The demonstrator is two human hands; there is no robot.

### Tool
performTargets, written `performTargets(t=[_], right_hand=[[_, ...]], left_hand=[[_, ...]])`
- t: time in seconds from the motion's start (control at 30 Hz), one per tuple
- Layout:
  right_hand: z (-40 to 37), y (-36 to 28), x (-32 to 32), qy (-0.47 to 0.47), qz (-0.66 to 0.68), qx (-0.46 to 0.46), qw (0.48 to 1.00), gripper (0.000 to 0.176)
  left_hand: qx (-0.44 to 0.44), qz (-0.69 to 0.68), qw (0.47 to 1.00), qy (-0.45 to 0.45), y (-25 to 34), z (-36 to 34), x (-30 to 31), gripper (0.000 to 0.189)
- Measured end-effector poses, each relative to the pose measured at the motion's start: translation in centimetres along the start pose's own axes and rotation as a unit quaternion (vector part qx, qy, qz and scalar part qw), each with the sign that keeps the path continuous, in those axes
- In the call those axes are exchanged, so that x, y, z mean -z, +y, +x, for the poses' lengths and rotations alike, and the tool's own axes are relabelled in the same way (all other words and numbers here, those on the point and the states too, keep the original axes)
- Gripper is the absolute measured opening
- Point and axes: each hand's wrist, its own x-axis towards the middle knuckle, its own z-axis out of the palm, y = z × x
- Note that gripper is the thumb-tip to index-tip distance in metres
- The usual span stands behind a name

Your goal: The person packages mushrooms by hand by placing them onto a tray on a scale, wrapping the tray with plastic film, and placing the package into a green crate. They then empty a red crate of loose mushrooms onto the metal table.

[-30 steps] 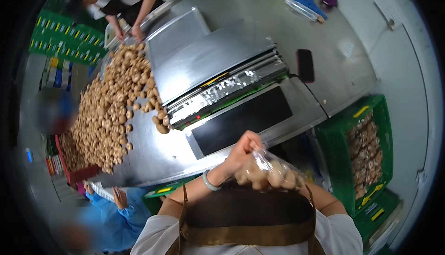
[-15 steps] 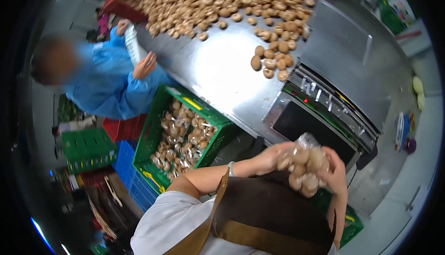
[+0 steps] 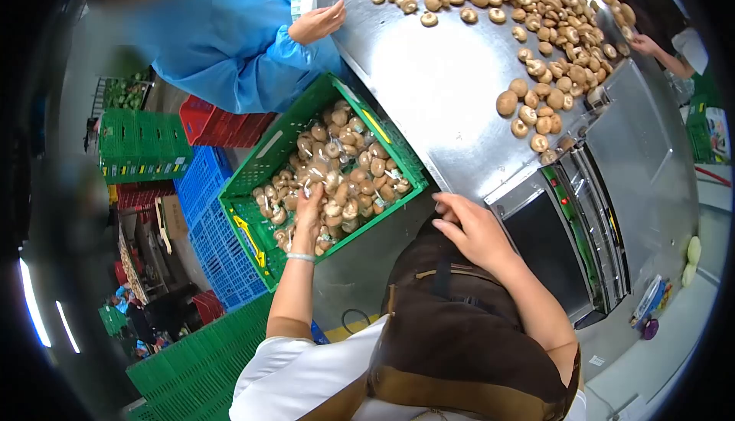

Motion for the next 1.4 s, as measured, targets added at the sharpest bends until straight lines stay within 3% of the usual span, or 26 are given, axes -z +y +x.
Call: performTargets(t=[0.03, 0.13, 0.23, 0.3, 0.37, 0.43, 0.47, 0.5, 0.53, 0.57, 0.63, 0.7, 0.8, 0.83, 0.87, 0.9, 1.03, 1.1, 1.13, 1.23, 1.3, 1.33, 1.4], right_hand=[[-0.1, 0.9, -0.3, -0.029, -0.029, -0.007, 0.999, 0.040], [-0.7, 1.9, -0.8, -0.090, -0.117, -0.002, 0.989, 0.031], [-1.2, 3.0, -1.8, -0.093, -0.166, 0.050, 0.980, 0.031], [-1.5, 3.7, -2.1, -0.096, -0.193, 0.071, 0.974, 0.028], [-2.3, 4.9, -1.6, -0.115, -0.214, 0.081, 0.967, 0.027], [-3.5, 5.9, -0.5, -0.105, -0.251, 0.075, 0.959, 0.024], [-4.1, 6.0, 0.4, -0.105, -0.285, 0.061, 0.951, 0.024], [-4.7, 6.3, 1.4, -0.107, -0.317, 0.046, 0.941, 0.024], [-5.6, 7.1, 2.1, -0.080, -0.322, 0.022, 0.943, 0.024], [-6.6, 7.3, 3.1, -0.047, -0.314, -0.001, 0.948, 0.024], [-8.5, 7.7, 5.2, 0.009, -0.293, -0.036, 0.955, 0.025], [-10.4, 8.3, 7.7, 0.034, -0.252, -0.061, 0.965, 0.027], [-13.3, 9.6, 11.7, 0.099, -0.179, -0.068, 0.976, 0.031], [-14.1, 9.6, 13.5, 0.126, -0.149, -0.090, 0.977, 0.030], [-14.9, 9.5, 15.5, 0.151, -0.119, -0.110, 0.975, 0.030], [-15.7, 9.5, 17.4, 0.174, -0.090, -0.128, 0.972, 0.030], [-18.2, 11.6, 23.9, 0.326, 0.015, -0.177, 0.928, 0.026], [-18.5, 13.5, 26.7, 0.375, -0.027, -0.170, 0.911, 0.026], [-18.4, 14.3, 28.3, 0.386, -0.052, -0.162, 0.907, 0.026], [-17.2, 15.9, 32.0, 0.388, -0.095, -0.131, 0.907, 0.026], [-16.6, 16.0, 33.8, 0.388, -0.120, -0.106, 0.907, 0.024], [-16.4, 16.0, 34.2, 0.390, -0.114, -0.107, 0.908, 0.023], [-16.4, 16.1, 34.7, 0.398, -0.106, -0.112, 0.904, 0.021]], left_hand=[[0.062, 0.024, 0.998, 0.020, -0.6, -0.2, 0.0, 0.066], [0.135, -0.042, 0.990, 0.016, -3.8, 0.5, -0.9, 0.081], [0.162, 0.092, 0.982, -0.014, -7.2, 2.5, -1.7, 0.083], [0.056, 0.323, 0.943, -0.048, -8.4, 4.0, -1.2, 0.088], [0.007, 0.424, 0.897, -0.125, -6.6, 4.8, -0.9, 0.089], [-0.030, 0.554, 0.831, -0.043, -10.3, 7.2, 1.7, 0.080], [-0.123, 0.572, 0.810, 0.046, -4.1, 2.4, -2.7, 0.077], [-0.241, 0.596, 0.762, 0.074, -2.6, 1.1, -4.1, 0.065], [-0.330, 0.536, 0.775, 0.056, 1.2, -1.3, -7.7, 0.043], [-0.284, 0.498, 0.819, -0.034, 2.8, -2.6, -10.1, 0.018], [-0.409, 0.447, 0.763, -0.225, 5.4, -5.2, -16.6, 0.011], [-0.482, 0.362, 0.728, -0.328, 7.0, -6.2, -24.8, 0.009], [-0.458, 0.252, 0.772, -0.362, 8.1, -7.1, -39.0, 0.016], [-0.378, 0.270, 0.797, -0.385, 9.6, -8.2, -43.8, 0.020], [-0.281, 0.180, 0.827, -0.452, 8.6, -7.5, -48.4, 0.024], [-0.250, 0.186, 0.822, -0.477, 8.6, -7.1, -52.8, 0.023], [-0.284, 0.144, 0.776, -0.544, 9.1, -8.2, -67.5, 0.026], [-0.191, 0.185, 0.785, -0.559, 9.1, -8.1, -72.9, 0.025], [-0.135, 0.196, 0.805, -0.543, 9.4, -8.2, -74.4, 0.024], [-0.233, 0.147, 0.825, -0.493, 8.8, -4.5, -76.9, 0.018], [-0.188, 0.210, 0.855, -0.436, 9.2, -1.1, -75.7, 0.017], [-0.224, 0.214, 0.840, -0.445, 7.0, 3.1, -74.7, 0.019], [-0.372, 0.312, 0.812, -0.323, 6.8, 1.5, -71.0, 0.020]])
